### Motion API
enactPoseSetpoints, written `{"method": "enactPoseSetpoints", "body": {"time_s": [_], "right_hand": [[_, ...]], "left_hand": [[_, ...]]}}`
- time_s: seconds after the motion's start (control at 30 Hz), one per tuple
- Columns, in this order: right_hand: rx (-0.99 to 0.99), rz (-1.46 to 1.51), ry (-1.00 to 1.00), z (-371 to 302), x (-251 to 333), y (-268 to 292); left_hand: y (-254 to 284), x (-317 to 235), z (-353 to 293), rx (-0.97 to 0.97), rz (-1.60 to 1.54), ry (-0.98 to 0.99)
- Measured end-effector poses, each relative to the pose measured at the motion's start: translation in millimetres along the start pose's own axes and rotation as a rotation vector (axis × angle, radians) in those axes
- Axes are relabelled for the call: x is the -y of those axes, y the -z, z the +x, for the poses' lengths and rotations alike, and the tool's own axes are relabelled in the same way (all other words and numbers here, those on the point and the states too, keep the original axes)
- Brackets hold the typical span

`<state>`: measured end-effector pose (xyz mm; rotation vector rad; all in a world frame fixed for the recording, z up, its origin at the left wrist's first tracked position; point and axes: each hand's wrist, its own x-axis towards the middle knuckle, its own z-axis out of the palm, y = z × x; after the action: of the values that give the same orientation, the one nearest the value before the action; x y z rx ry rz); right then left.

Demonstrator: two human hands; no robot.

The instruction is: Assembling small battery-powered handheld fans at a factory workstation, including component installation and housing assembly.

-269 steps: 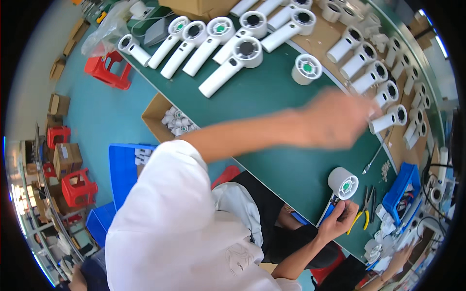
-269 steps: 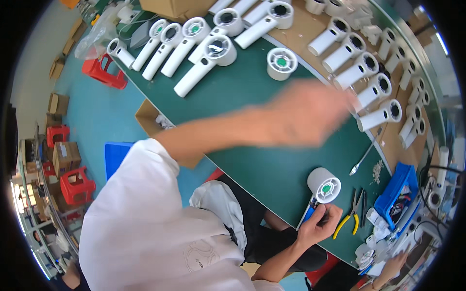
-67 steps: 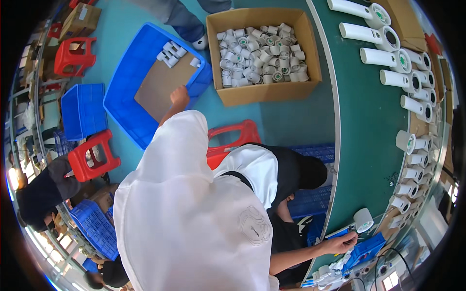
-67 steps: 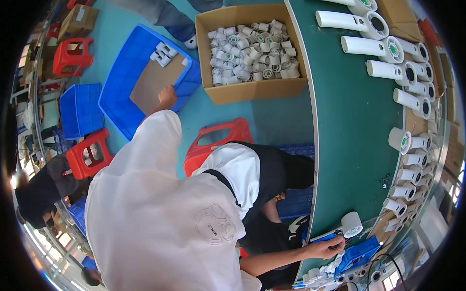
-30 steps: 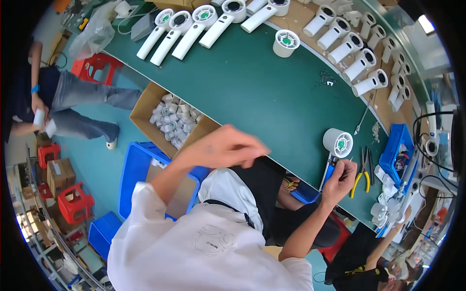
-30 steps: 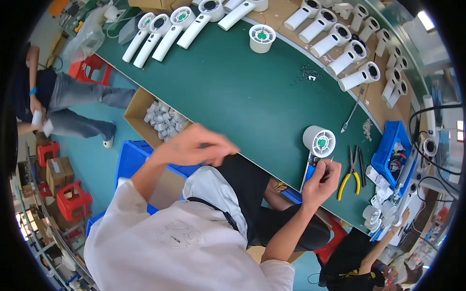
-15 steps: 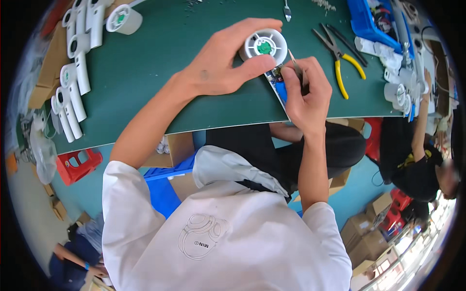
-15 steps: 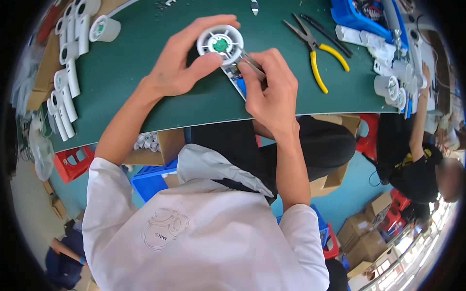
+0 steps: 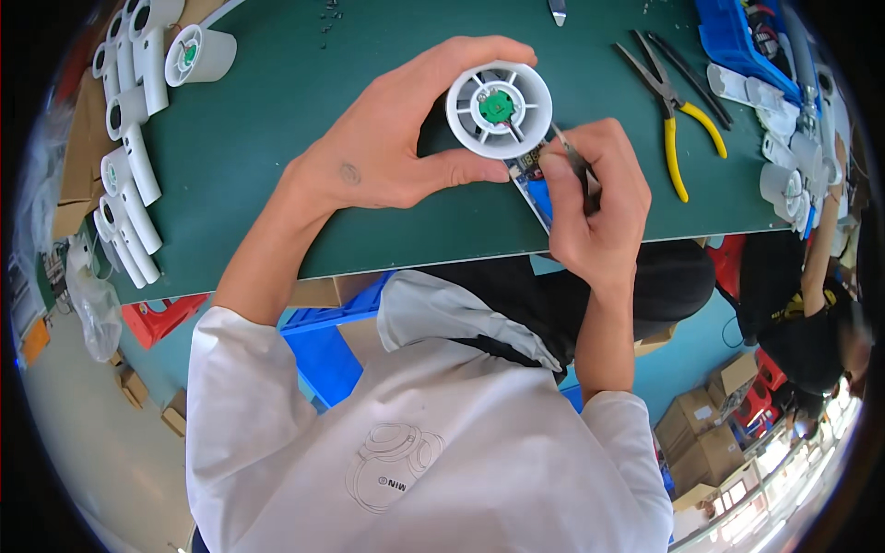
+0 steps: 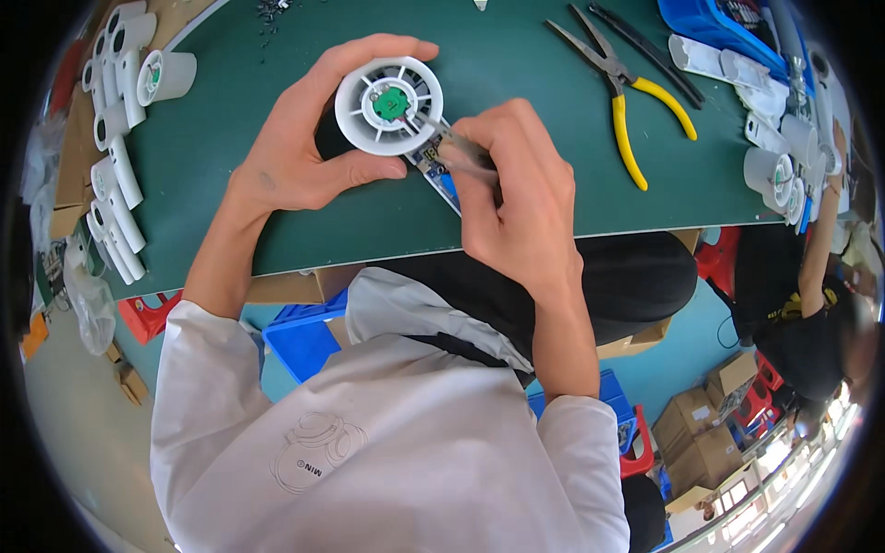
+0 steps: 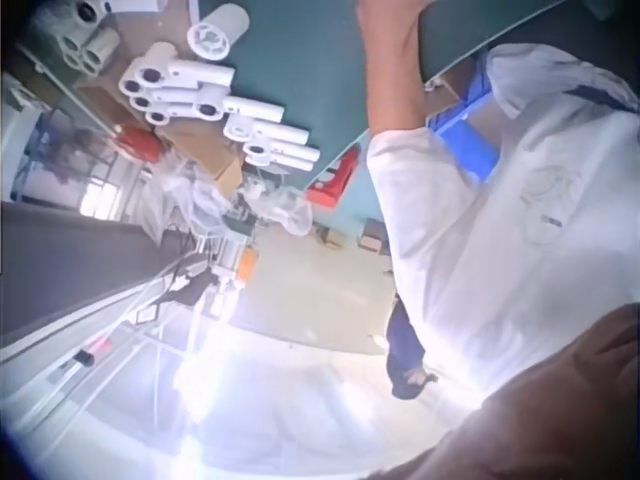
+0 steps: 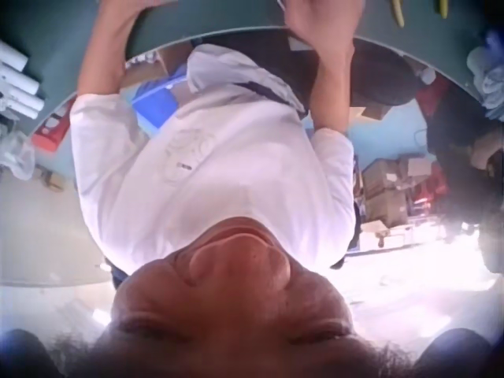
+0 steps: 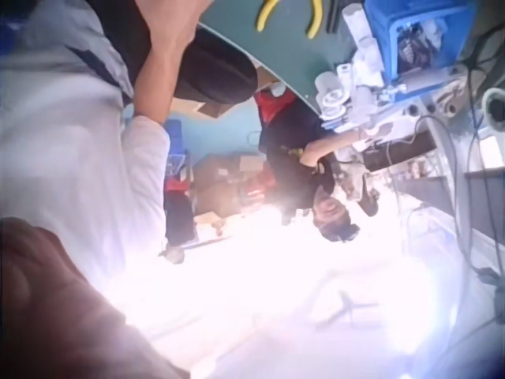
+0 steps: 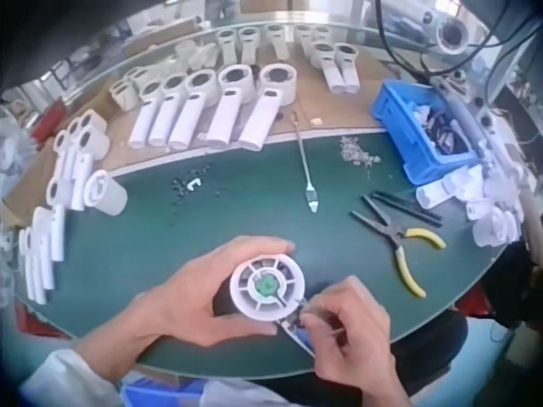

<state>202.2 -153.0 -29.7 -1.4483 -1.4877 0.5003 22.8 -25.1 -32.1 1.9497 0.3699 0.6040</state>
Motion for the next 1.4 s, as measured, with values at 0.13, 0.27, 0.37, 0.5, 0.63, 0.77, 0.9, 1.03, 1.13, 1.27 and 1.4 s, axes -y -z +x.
{"method": "enactPoseSetpoints", "body": {"time_s": [0.13, 0.27, 0.37, 0.5, 0.63, 0.77, 0.9, 1.03, 1.13, 1.27, 1.4], "right_hand": [[0.007, -0.025, 0.000, 0.3, 0.4, -0.1], [0.027, -0.021, -0.021, 0.2, 0.3, 1.3], [0.017, 0.006, 0.051, 1.0, -2.4, 1.6], [0.013, 0.088, -0.074, 3.1, 4.9, 5.6], [-0.105, 0.529, -0.350, 0.9, 23.8, 31.3], [-0.115, 0.477, -0.242, -13.1, 28.6, 30.5], [-0.156, 0.368, -0.291, -12.7, 46.7, 21.4], [-0.177, 0.425, -0.300, -11.5, 49.2, 17.6], [-0.208, 0.452, -0.274, -7.3, 46.6, 15.8], [-0.221, 0.415, -0.312, -0.4, 41.3, 20.1], [-0.383, 0.439, -0.215, 10.8, 45.6, 9.7]], "left_hand": [[0.5, -0.3, -1.3, -0.010, 0.004, 0.012], [2.2, -1.8, -0.2, -0.002, 0.032, 0.019], [2.2, -2.0, -0.7, 0.001, 0.030, 0.013], [3.3, -3.4, -2.6, -0.061, -0.115, 0.066], [-0.5, -5.1, -4.8, -0.262, -0.356, 0.083], [-3.7, -3.0, -5.0, -0.346, -0.398, 0.110], [-5.4, -4.3, -4.6, -0.370, -0.578, 0.213], [2.7, -5.3, -1.7, -0.303, -0.638, 0.283], [3.7, -4.3, -3.2, -0.266, -0.712, 0.324], [5.9, -7.8, -4.4, -0.303, -0.682, 0.306], [1.9, -5.2, 1.3, -0.295, -0.853, 0.280]]}}
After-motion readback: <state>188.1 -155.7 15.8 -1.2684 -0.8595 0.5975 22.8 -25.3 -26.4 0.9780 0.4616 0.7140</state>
